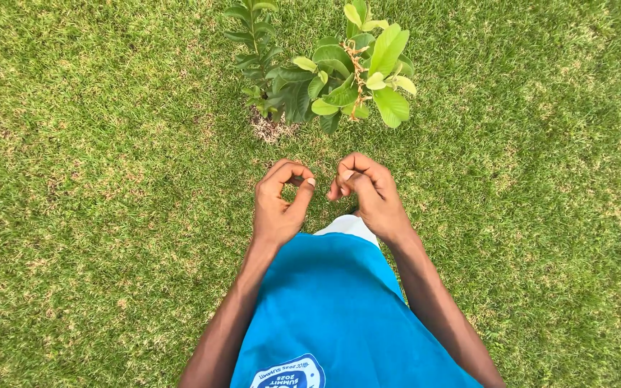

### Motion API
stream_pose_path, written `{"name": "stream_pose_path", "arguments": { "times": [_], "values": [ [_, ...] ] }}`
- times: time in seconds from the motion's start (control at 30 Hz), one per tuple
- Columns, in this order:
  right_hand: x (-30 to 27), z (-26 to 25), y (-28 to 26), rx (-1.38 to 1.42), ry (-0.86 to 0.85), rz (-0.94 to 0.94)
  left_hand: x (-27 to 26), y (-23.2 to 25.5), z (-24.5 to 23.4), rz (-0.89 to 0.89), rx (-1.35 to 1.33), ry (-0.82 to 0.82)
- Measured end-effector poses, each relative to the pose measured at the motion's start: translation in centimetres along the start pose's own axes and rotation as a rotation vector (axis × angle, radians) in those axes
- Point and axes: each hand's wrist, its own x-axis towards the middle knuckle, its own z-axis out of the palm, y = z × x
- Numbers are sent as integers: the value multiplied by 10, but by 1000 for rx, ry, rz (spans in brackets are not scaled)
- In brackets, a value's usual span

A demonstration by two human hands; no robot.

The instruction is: Picking small seeds or dried parts from a garden plant.

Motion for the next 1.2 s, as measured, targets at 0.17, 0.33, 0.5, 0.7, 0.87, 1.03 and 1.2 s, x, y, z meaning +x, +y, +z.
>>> {"name": "stream_pose_path", "arguments": {
  "times": [0.17,0.33,0.5,0.7,0.87,1.03,1.2],
  "values": [
    [-1,-6,-36,-11,-21,-27,7,8,2,-54,-66,18],
    [8,-6,-44,332,-112,-189,20,8,6,-59,-145,-2],
    [16,0,-11,-753,182,-339,21,-4,8,-116,-194,-1],
    [8,11,11,-216,154,-126,24,-12,16,-117,-326,-48],
    [3,-1,10,-152,104,-114,22,-11,26,-100,-249,-123],
    [-2,-14,20,-267,92,-159,19,-12,31,-98,-235,-138],
    [-7,-16,18,-260,99,-154,17,-9,28,-105,-242,-176]
  ]
}}
